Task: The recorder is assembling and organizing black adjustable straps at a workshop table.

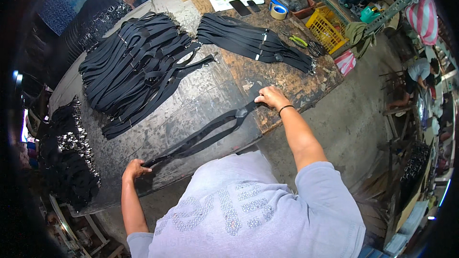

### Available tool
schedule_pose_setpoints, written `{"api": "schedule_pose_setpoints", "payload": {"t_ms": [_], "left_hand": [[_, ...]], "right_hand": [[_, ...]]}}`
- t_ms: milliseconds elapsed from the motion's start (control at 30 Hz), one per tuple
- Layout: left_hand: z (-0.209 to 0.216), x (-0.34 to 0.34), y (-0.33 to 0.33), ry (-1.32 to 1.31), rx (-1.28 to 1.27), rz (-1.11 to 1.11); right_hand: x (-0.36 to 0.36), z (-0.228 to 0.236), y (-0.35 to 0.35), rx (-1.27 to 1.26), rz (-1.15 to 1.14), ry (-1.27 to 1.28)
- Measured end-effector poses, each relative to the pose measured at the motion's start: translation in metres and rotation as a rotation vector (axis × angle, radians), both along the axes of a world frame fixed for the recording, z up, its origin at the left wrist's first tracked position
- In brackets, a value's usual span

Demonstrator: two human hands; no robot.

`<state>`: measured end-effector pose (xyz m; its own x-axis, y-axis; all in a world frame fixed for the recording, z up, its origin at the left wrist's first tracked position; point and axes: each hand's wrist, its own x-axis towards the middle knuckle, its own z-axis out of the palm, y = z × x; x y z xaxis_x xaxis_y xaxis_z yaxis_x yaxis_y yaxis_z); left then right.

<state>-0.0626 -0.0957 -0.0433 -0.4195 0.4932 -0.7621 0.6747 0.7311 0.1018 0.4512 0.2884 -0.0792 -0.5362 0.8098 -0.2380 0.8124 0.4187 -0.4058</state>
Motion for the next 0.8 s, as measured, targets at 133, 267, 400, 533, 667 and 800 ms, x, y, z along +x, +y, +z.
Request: {"api": "schedule_pose_setpoints", "payload": {"t_ms": [133, 267, 400, 533, 667, 800], "left_hand": [[-0.006, -0.007, -0.005, 0.132, 0.143, -0.112], [-0.014, -0.008, -0.012, 0.185, 0.106, -0.146], [-0.006, -0.002, 0.002, 0.051, -0.016, -0.099], [-0.019, -0.010, -0.017, 0.104, -0.031, -0.050], [-0.019, -0.005, -0.046, 0.258, 0.167, -0.043], [-0.014, 0.036, -0.035, 0.358, 0.792, -0.389]], "right_hand": [[0.000, -0.015, 0.006, 0.153, 0.073, -0.118], [-0.004, -0.025, 0.015, 0.253, 0.087, -0.197], [0.008, -0.029, 0.024, 0.228, 0.115, -0.165], [0.007, -0.019, 0.020, 0.287, 0.065, -0.242], [-0.001, -0.016, 0.015, 0.234, 0.024, -0.283], [-0.001, -0.017, -0.004, 0.537, 0.034, -0.202]]}}
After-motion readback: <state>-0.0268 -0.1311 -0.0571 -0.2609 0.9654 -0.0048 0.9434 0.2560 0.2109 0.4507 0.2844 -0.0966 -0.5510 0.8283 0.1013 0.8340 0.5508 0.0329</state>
